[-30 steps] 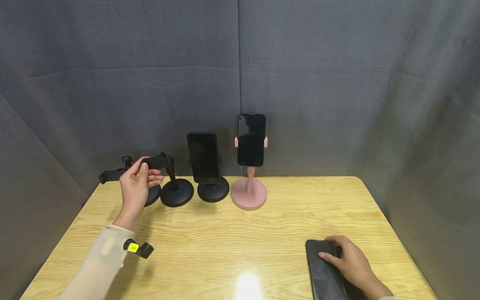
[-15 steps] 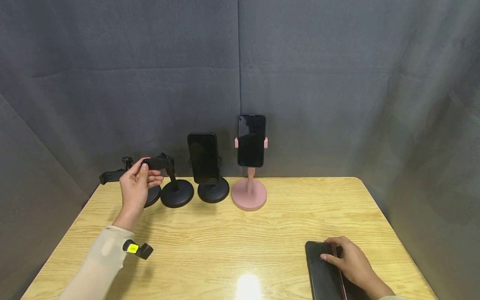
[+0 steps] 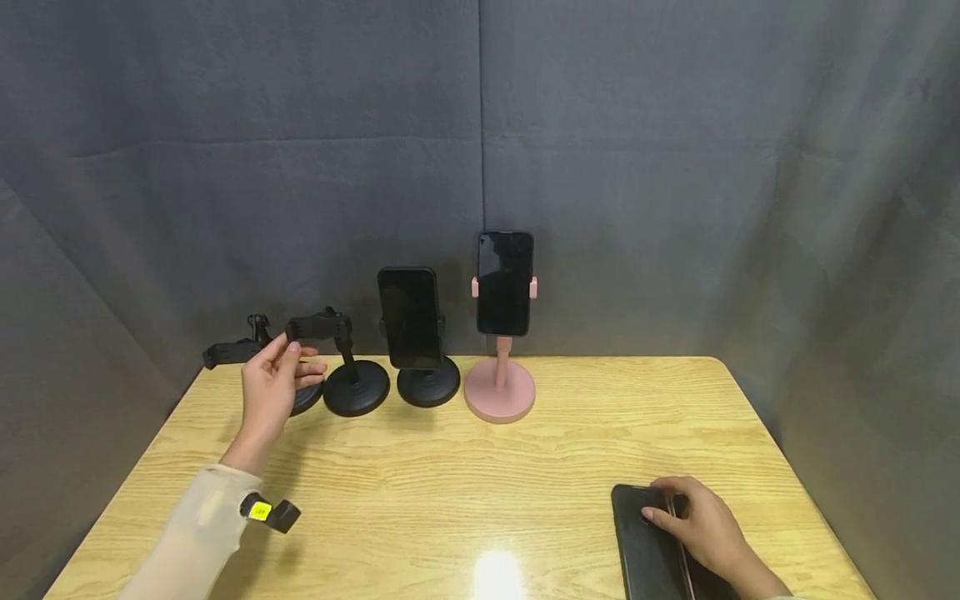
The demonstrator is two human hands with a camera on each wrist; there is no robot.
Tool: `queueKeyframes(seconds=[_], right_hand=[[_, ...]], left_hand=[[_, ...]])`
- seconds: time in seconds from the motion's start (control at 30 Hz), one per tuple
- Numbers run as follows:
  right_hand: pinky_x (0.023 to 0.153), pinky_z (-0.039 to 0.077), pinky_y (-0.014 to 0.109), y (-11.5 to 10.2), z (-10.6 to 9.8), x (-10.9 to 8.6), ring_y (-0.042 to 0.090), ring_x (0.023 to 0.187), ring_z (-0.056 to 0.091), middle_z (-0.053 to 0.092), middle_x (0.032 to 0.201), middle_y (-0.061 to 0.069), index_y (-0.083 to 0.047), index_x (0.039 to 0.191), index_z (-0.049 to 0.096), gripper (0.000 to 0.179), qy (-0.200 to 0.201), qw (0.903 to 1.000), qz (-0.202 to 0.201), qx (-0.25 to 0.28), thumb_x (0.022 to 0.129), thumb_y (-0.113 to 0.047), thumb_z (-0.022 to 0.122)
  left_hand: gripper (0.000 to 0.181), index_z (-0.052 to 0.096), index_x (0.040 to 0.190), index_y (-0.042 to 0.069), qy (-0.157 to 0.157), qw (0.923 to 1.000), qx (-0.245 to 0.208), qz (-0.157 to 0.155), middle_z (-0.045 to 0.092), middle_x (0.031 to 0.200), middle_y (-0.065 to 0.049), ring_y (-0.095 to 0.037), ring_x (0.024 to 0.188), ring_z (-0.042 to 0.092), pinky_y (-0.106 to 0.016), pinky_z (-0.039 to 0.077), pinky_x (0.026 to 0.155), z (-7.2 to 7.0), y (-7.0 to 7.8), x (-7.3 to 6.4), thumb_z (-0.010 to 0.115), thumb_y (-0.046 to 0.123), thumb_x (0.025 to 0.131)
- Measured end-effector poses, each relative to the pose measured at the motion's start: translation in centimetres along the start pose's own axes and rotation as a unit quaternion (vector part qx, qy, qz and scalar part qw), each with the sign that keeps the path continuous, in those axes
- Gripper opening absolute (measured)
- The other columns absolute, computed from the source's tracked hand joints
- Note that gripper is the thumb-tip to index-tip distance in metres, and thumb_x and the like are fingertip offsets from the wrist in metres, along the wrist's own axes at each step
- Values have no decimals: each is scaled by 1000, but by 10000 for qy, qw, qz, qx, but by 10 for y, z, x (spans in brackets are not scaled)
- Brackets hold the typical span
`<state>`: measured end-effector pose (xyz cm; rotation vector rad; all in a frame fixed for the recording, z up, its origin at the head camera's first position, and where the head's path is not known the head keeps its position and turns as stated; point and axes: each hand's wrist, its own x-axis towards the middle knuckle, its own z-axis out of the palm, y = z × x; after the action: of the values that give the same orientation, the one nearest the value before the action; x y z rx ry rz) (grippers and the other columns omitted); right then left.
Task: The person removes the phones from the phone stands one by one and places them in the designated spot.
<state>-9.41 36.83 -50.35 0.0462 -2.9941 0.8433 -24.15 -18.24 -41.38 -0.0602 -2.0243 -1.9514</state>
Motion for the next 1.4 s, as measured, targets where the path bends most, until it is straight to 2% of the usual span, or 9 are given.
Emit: queueKeyframes(seconds=[0.23,0.43,0.57,0.63,0.77,0.9,1.13,1.27,1.4], right_hand=[[63,58,27,-5,-8,-2,14,79,71,64,124,30,7,132,58,44,-277,9938,377,1013,102,-25,62],[72,62,33,-22,-13,-3,24,94,73,69,122,25,4,130,61,41,91,9949,322,953,104,-27,60],[77,62,41,-38,-13,-4,34,102,69,66,125,26,4,130,61,39,196,9936,183,1096,104,-25,58],[74,62,41,-45,-12,-5,31,98,70,61,130,30,4,132,60,40,135,9922,195,1221,105,-25,58],[71,61,39,-58,-9,-6,31,94,72,56,135,34,3,133,59,42,46,9907,185,1348,104,-27,58],[80,62,50,-70,-4,-7,46,108,67,57,137,32,3,132,60,41,29,9899,30,1418,104,-26,59],[82,61,42,-85,8,-6,36,111,65,64,132,23,1,128,63,33,42,9912,-175,1311,102,-20,61],[84,60,43,-91,15,-6,37,115,62,61,135,25,1,128,63,31,-44,9894,-207,1440,102,-16,62],[84,60,46,-98,20,-4,36,115,62,58,138,28,1,128,62,33,-121,9865,-229,1615,101,-18,62]], left_hand=[[47,41,151,-2,-58,9999,-35,-87,66,94,13,1,74,71,-17,61,74,-5,-1,-10,45,19,109],[35,54,140,1,-148,9997,57,-180,67,93,12,-1,78,71,-19,62,77,-8,5,-24,46,15,108],[35,53,140,3,-351,9990,201,-211,66,95,14,-2,85,71,-20,61,81,-7,8,-33,47,15,108],[36,52,142,3,-448,9985,236,-198,66,98,14,-2,87,71,-18,61,82,-6,7,-37,47,15,108],[39,48,145,2,-660,9972,333,-127,69,116,-10,3,93,69,-14,58,86,-4,5,-44,46,14,108],[42,43,149,1,-955,9944,431,-119,59,136,-27,10,103,62,-7,51,93,-2,3,-51,46,16,109],[46,45,149,2,-1525,9863,613,-106,54,146,-19,-4,128,52,-3,41,101,5,-3,-61,50,22,108],[47,44,150,3,-1741,9820,724,-135,52,148,-18,-5,128,50,-5,41,100,8,-7,-66,51,22,107],[49,41,151,2,-1861,9797,734,-120,50,148,-18,-18,131,49,-8,43,101,12,-8,-69,52,21,107]])
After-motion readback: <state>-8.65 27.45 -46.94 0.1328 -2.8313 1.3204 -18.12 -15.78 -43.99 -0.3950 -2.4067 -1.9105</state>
